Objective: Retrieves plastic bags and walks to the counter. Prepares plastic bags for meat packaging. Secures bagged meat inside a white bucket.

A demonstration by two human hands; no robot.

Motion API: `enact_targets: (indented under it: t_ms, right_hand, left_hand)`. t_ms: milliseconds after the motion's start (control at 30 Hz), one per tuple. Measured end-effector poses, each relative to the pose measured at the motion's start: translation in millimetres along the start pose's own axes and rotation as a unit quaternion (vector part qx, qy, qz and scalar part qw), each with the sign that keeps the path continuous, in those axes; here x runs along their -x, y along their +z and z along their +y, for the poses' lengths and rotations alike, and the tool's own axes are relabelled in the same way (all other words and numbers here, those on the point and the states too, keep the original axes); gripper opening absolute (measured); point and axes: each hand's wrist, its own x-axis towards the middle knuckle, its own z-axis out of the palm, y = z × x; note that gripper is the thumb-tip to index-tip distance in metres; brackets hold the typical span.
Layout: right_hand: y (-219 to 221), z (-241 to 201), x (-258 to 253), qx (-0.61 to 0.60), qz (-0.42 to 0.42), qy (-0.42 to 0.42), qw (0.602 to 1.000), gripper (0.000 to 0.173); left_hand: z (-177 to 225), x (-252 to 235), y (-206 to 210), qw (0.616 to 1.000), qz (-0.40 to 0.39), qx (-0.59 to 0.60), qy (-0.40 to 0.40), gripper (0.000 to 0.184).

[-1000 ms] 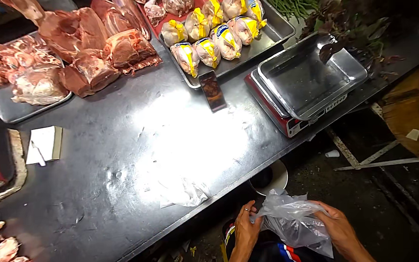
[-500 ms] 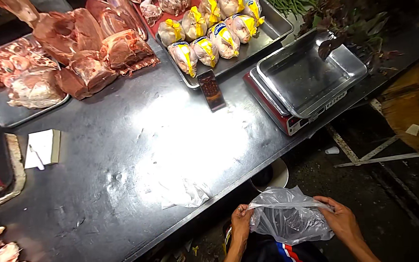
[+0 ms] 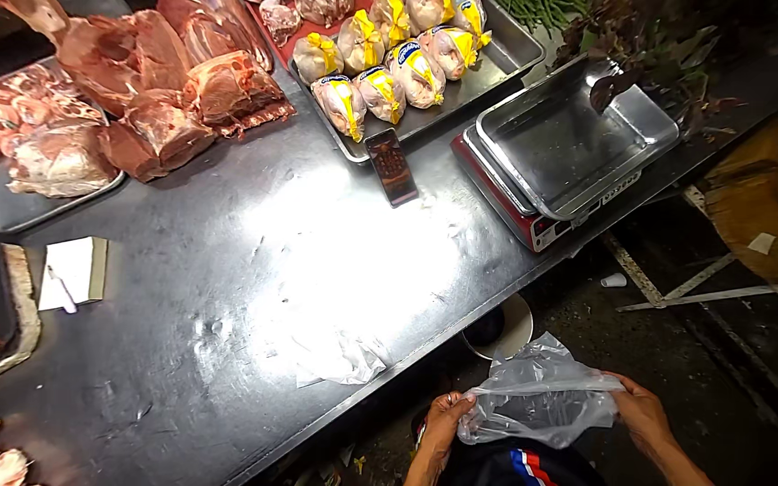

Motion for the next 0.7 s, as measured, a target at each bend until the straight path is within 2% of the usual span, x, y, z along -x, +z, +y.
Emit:
enact_targets:
  t_ms: [100, 200, 233, 267, 333, 367, 400, 433, 500, 567, 700]
  right_hand:
    - [-3, 19, -6, -0.008, 0.003, 0.082, 0.997, 0.028]
    - [1, 33, -6, -0.068, -0.005, 0.190, 0.979, 0.034]
    - [2, 36, -6, -0.120, -0.008, 0.212, 0.970, 0.033]
    - [2, 38, -6, -0.180, -0.010, 0.223, 0.958, 0.027]
    - [0, 39, -5, -0.294, -0.013, 0.221, 0.930, 0.023]
    - [-3, 37, -4, -0.329, -0.011, 0.217, 0.919, 0.022]
    - [-5, 36, -5, -0.355, -0.015, 0.216, 0.909, 0.021]
    - [-7, 34, -5, -0.371, -0.031, 0.213, 0.903, 0.024]
    - [-9, 35, -1, -0.369, -0.104, 0.202, 0.901, 0.035]
    - [-12, 39, 4, -0.327, -0.165, 0.192, 0.910, 0.035]
    - [-15, 55, 8, -0.250, -0.179, 0.209, 0.928, 0.022]
  left_hand:
    - [2, 4, 6, 0.981, -0.025, 0.194, -0.010, 0.017]
    - [2, 7, 22, 0.962, -0.062, 0.265, -0.014, 0.010]
    - [0, 8, 25, 0.968, -0.076, 0.241, -0.007, 0.013]
    - [-2, 8, 26, 0.980, -0.083, 0.182, 0.004, 0.026]
    - [-7, 4, 24, 0.997, -0.068, -0.033, 0.029, 0.049]
    - [-13, 2, 21, 0.986, -0.036, -0.162, 0.036, 0.052]
    - [-22, -2, 17, 0.965, 0.007, -0.261, 0.037, 0.047]
    - [-34, -6, 13, 0.953, 0.060, -0.296, 0.035, 0.038]
    - [-59, -18, 4, 0.957, 0.155, -0.246, 0.005, 0.019]
    - [-72, -29, -3, 0.970, 0.195, -0.135, -0.054, 0.012]
    - [-61, -30, -6, 0.978, 0.156, 0.045, -0.131, 0.023]
